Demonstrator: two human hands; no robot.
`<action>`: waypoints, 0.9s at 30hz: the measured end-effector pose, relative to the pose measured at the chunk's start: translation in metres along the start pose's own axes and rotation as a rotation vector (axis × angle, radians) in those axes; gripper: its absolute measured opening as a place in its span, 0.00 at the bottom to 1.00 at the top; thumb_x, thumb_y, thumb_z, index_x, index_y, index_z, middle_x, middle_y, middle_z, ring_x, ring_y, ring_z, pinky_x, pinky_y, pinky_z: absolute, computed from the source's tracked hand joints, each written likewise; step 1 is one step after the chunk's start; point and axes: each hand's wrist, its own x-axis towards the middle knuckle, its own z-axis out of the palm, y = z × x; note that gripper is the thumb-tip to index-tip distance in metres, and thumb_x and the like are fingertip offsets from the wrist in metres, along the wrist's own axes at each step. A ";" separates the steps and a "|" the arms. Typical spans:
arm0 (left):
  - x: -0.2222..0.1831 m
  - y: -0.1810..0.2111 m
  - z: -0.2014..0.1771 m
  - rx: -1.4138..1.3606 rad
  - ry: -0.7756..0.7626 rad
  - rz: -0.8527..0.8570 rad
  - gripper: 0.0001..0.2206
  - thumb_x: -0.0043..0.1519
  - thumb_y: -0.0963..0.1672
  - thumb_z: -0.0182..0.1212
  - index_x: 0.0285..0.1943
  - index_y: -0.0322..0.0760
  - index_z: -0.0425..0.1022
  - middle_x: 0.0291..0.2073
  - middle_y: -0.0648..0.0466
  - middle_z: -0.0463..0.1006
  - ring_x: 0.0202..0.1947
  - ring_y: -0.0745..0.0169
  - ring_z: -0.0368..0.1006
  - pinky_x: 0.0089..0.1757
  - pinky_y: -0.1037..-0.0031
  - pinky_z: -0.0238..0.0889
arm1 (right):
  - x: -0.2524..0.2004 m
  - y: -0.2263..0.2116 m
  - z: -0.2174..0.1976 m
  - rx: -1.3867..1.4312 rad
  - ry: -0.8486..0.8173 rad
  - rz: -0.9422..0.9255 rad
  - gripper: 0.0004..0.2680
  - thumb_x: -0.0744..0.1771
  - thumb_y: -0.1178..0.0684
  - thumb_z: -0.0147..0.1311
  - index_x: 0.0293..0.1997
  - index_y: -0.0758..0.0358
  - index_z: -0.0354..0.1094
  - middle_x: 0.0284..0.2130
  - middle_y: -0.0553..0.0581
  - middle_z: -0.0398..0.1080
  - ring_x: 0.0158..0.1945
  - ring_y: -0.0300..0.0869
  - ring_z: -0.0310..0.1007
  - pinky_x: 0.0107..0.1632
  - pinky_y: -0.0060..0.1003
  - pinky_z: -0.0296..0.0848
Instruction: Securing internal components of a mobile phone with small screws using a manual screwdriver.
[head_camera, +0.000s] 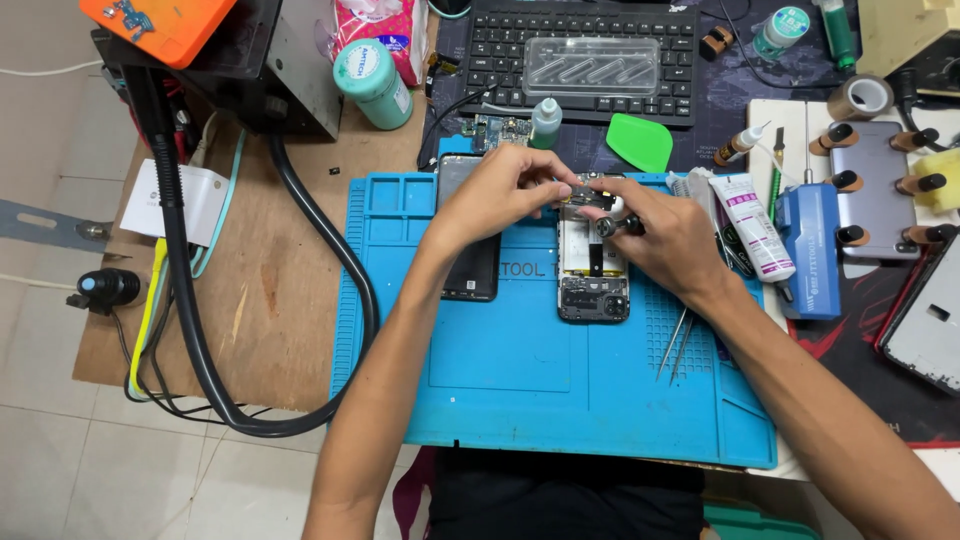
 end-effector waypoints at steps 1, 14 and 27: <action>-0.004 0.002 0.000 -0.002 -0.001 -0.004 0.05 0.60 0.38 0.63 0.41 0.36 0.83 0.24 0.49 0.82 0.21 0.66 0.77 0.29 0.75 0.72 | -0.001 -0.003 -0.001 0.002 -0.003 0.003 0.11 0.67 0.55 0.65 0.56 0.57 0.75 0.17 0.54 0.71 0.23 0.46 0.74 0.27 0.35 0.70; -0.095 -0.001 0.004 1.072 0.338 0.082 0.02 0.62 0.38 0.65 0.39 0.33 0.82 0.34 0.48 0.76 0.36 0.55 0.77 0.40 0.71 0.65 | -0.006 -0.006 0.005 0.014 -0.117 -0.002 0.11 0.67 0.53 0.66 0.55 0.57 0.76 0.16 0.53 0.73 0.18 0.41 0.71 0.24 0.31 0.68; -0.095 -0.005 0.016 1.409 0.334 0.142 0.08 0.50 0.35 0.74 0.32 0.34 0.80 0.27 0.48 0.75 0.31 0.55 0.75 0.49 0.58 0.62 | -0.004 -0.004 0.006 0.041 -0.108 0.003 0.11 0.66 0.53 0.66 0.54 0.58 0.77 0.14 0.53 0.71 0.16 0.41 0.68 0.22 0.31 0.66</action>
